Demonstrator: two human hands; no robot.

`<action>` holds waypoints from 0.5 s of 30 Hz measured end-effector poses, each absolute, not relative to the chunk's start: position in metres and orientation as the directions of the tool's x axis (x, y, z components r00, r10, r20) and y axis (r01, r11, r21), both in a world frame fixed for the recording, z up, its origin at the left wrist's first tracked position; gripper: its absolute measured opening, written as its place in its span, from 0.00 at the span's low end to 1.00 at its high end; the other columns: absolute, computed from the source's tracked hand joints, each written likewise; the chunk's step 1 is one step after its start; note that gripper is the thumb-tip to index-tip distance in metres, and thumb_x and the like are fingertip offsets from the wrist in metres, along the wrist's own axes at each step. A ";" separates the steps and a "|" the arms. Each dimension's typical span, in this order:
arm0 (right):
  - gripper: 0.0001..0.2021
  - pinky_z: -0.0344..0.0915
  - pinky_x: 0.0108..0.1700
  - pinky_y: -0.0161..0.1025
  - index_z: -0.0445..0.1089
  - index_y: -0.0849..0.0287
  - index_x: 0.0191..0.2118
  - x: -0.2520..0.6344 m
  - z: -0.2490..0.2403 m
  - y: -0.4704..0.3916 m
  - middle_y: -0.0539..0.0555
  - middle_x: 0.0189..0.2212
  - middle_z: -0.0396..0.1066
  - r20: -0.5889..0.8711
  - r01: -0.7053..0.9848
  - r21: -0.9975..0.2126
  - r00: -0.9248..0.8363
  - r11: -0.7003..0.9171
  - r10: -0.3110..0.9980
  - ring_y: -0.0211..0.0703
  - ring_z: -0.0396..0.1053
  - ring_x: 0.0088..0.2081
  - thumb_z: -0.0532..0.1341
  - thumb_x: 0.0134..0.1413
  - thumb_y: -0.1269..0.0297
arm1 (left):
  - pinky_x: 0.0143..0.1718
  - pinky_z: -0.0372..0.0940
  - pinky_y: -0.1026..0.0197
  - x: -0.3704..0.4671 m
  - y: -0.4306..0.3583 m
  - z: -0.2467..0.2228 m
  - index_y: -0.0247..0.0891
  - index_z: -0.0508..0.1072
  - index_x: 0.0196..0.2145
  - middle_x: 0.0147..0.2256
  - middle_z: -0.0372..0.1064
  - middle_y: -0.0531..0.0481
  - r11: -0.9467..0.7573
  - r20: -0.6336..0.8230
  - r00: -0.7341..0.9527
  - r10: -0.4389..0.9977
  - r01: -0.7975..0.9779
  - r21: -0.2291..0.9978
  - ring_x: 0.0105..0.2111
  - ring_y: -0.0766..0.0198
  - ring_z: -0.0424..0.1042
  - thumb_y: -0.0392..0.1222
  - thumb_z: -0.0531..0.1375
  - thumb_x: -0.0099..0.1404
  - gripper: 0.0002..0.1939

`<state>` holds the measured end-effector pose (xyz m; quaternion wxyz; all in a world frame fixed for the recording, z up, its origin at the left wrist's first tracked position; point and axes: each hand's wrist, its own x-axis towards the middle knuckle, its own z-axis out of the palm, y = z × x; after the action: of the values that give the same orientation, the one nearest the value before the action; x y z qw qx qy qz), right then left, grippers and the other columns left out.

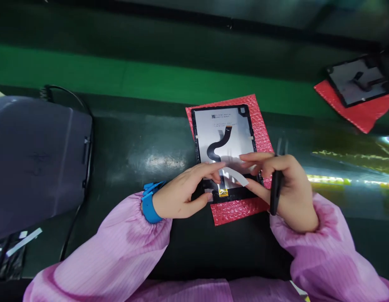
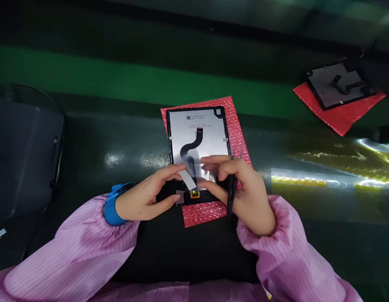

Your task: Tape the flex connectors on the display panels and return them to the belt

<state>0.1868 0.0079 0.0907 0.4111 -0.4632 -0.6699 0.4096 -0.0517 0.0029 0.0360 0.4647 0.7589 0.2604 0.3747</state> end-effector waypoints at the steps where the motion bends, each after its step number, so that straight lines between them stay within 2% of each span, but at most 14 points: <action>1: 0.15 0.75 0.45 0.47 0.63 0.53 0.30 0.183 0.095 0.014 0.53 0.44 0.80 0.157 0.289 -0.927 -0.278 0.239 0.948 0.48 0.79 0.42 0.72 0.55 0.65 | 0.54 0.71 0.48 -0.052 0.003 0.035 0.42 0.50 0.69 0.51 0.69 0.41 -0.447 0.341 0.581 0.739 0.043 0.894 0.50 0.56 0.72 0.27 0.57 0.65 0.38; 4: 0.18 0.74 0.43 0.48 0.58 0.53 0.26 0.173 0.105 0.024 0.52 0.37 0.81 0.165 0.315 -0.904 -0.364 0.288 0.917 0.50 0.79 0.41 0.69 0.58 0.62 | 0.53 0.71 0.47 -0.052 0.003 0.033 0.43 0.50 0.69 0.52 0.68 0.40 -0.483 0.380 0.572 0.727 0.032 0.875 0.50 0.55 0.72 0.27 0.56 0.65 0.38; 7: 0.20 0.74 0.40 0.47 0.55 0.52 0.25 0.169 0.112 0.026 0.51 0.33 0.81 0.237 0.315 -0.879 -0.363 0.358 0.901 0.49 0.79 0.38 0.68 0.59 0.64 | 0.53 0.71 0.48 -0.052 0.003 0.031 0.42 0.50 0.69 0.50 0.70 0.41 -0.505 0.410 0.564 0.717 0.014 0.863 0.49 0.57 0.73 0.27 0.56 0.65 0.37; 12: 0.19 0.74 0.43 0.51 0.56 0.51 0.27 0.169 0.120 0.029 0.53 0.37 0.81 0.249 0.372 -0.840 -0.382 0.395 0.890 0.53 0.79 0.41 0.70 0.57 0.61 | 0.51 0.71 0.50 -0.051 0.003 0.030 0.43 0.50 0.69 0.48 0.71 0.43 -0.497 0.419 0.549 0.723 -0.009 0.868 0.48 0.58 0.73 0.27 0.55 0.66 0.37; 15: 0.20 0.73 0.42 0.49 0.55 0.52 0.26 0.165 0.125 0.029 0.52 0.35 0.80 0.242 0.383 -0.830 -0.407 0.405 0.881 0.51 0.78 0.38 0.68 0.58 0.60 | 0.50 0.71 0.50 -0.050 0.002 0.029 0.44 0.50 0.69 0.49 0.70 0.43 -0.511 0.438 0.556 0.706 -0.028 0.859 0.48 0.57 0.73 0.27 0.55 0.66 0.37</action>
<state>0.1652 0.0289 0.1255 0.3522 -0.4156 -0.7605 0.3535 -0.0499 0.0022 0.0292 0.4420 0.7634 0.2220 0.4154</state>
